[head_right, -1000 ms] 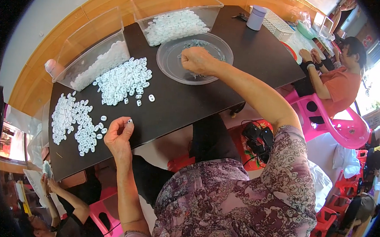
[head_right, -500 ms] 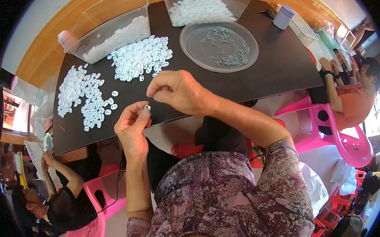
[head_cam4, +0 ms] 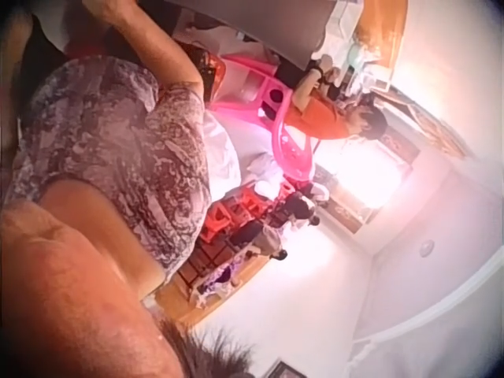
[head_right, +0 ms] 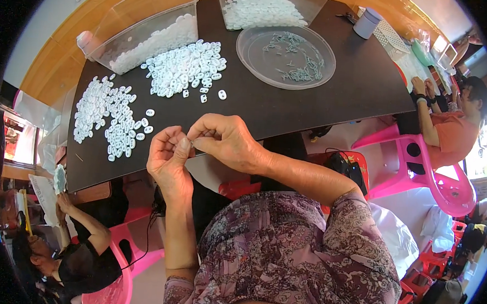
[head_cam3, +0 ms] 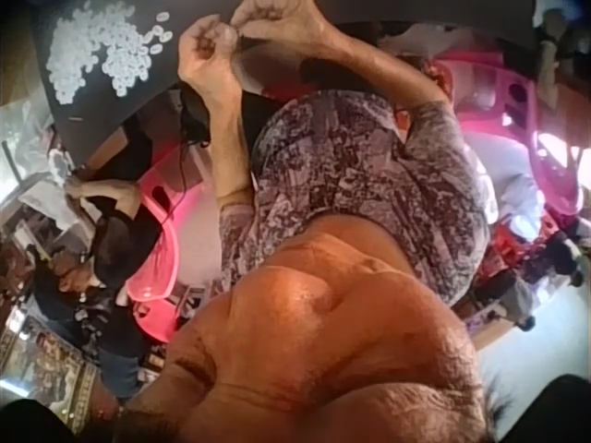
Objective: Manually inserting small metal components into plastic housings at an assembly workstation.
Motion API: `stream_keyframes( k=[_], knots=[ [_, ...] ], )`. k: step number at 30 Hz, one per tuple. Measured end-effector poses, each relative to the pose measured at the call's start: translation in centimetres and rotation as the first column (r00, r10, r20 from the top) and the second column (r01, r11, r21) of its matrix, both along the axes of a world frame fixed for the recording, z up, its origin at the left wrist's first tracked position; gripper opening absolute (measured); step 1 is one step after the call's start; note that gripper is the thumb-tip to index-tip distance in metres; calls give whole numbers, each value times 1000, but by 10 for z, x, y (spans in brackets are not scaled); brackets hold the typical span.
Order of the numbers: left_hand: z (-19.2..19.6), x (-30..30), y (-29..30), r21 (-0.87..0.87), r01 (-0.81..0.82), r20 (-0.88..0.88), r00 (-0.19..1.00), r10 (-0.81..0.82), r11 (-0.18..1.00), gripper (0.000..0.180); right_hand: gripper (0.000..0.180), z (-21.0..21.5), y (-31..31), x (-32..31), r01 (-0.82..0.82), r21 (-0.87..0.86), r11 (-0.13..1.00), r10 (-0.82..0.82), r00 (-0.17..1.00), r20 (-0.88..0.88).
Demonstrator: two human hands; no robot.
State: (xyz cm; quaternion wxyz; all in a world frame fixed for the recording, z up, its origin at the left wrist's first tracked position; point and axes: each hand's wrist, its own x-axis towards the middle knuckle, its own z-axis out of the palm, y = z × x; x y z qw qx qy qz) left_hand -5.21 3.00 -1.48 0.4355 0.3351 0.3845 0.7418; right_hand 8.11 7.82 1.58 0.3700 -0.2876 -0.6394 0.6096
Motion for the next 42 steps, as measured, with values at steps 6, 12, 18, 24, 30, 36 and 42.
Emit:
stream_keyframes(
  k=[6,12,18,24,30,36,42],
  knots=[
    [-6,11,-5,-43,13,287,958,0,999,21,10,-9,-9,-8,93,122,988,-93,996,0],
    [-7,11,-13,-98,-3,201,979,23,995,25,10,-13,-14,-4,161,156,974,-158,987,-36],
    [-2,8,-16,-108,-78,90,992,88,991,26,14,-14,-14,-3,130,-85,988,-129,992,16],
    [-3,4,-19,-112,-96,-12,995,96,989,26,16,-15,-13,-2,125,-11,992,-124,989,79],
    [-5,1,-23,-86,-101,-164,983,86,991,26,16,-12,-12,-1,94,9,996,-95,985,142],
    [-8,-4,-24,37,-130,-578,806,128,991,24,14,-6,-9,0,50,19,999,-53,976,212],
    [-6,-6,-23,-6,-111,-522,848,91,994,25,12,-7,-6,-1,42,-50,998,-35,990,134]
  ],
)
